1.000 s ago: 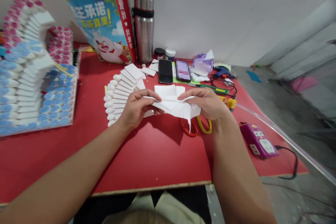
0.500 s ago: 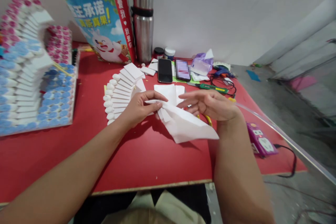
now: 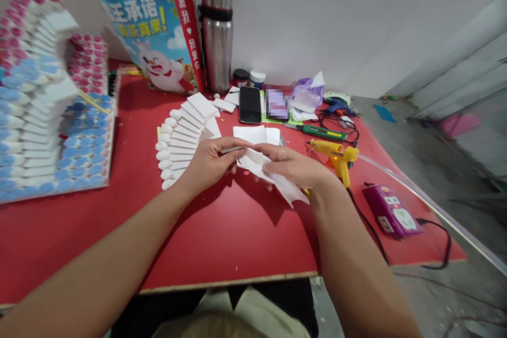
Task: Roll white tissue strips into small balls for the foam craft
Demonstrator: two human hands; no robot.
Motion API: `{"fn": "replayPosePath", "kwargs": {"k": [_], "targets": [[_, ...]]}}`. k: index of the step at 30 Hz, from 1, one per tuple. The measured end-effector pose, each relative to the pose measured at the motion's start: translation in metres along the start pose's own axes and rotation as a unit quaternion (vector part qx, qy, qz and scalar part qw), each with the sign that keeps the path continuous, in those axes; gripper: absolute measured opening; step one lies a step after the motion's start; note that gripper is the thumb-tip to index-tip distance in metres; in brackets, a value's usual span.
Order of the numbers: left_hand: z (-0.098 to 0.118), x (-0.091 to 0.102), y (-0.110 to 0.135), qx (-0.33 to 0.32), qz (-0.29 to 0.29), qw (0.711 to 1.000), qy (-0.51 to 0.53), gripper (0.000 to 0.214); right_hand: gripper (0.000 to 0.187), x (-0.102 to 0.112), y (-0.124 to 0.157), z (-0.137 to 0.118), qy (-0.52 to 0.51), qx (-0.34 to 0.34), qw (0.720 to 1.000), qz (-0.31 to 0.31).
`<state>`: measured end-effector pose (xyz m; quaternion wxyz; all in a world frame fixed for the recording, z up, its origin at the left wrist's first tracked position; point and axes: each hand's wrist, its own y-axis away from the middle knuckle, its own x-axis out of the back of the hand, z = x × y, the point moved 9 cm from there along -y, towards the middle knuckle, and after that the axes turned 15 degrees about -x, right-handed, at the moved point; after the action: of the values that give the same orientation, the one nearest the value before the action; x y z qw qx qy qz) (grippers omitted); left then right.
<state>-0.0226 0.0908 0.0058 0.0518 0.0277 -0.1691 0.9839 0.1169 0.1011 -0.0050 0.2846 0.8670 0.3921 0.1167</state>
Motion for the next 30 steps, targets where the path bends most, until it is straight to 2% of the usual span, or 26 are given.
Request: {"fn": "replayPosePath", "kwargs": {"k": [3, 7, 12, 15, 18, 20, 24, 28, 30], "targets": [[-0.009, -0.002, 0.002, 0.03, 0.004, 0.996, 0.081, 0.025, 0.049, 0.003, 0.003, 0.001, 0.034, -0.01, 0.999, 0.017], [-0.013, -0.008, 0.003, 0.044, -0.023, 0.988, 0.149, 0.016, 0.047, 0.003, 0.008, -0.008, 0.025, 0.034, 0.999, 0.007], [-0.005, -0.014, 0.004, 0.028, -0.06, 0.991, 0.119, 0.016, 0.052, 0.005, 0.002, -0.003, -0.102, 0.024, 0.994, 0.03], [0.002, -0.016, 0.005, 0.011, -0.073, 0.993, 0.089, 0.018, 0.055, -0.006, -0.005, 0.0, -0.138, 0.012, 0.99, -0.009], [0.006, -0.016, 0.005, -0.006, -0.08, 0.996, 0.036, 0.02, 0.042, -0.018, -0.007, -0.003, -0.127, 0.016, 0.99, -0.061], [0.007, -0.013, 0.003, -0.023, -0.077, 0.997, -0.005, 0.019, 0.032, -0.019, -0.007, -0.002, -0.126, 0.005, 0.99, -0.065], [0.006, -0.006, -0.002, -0.048, -0.047, 0.994, -0.083, 0.021, 0.024, -0.011, -0.005, 0.004, -0.114, -0.049, 0.992, -0.017], [0.004, -0.007, -0.002, -0.039, -0.051, 0.994, -0.084, 0.022, 0.023, -0.004, -0.002, 0.006, -0.075, -0.07, 0.994, 0.043], [0.004, -0.009, -0.001, -0.032, -0.058, 0.995, -0.077, 0.023, 0.025, -0.004, -0.002, 0.006, -0.05, -0.073, 0.995, 0.053]]}}
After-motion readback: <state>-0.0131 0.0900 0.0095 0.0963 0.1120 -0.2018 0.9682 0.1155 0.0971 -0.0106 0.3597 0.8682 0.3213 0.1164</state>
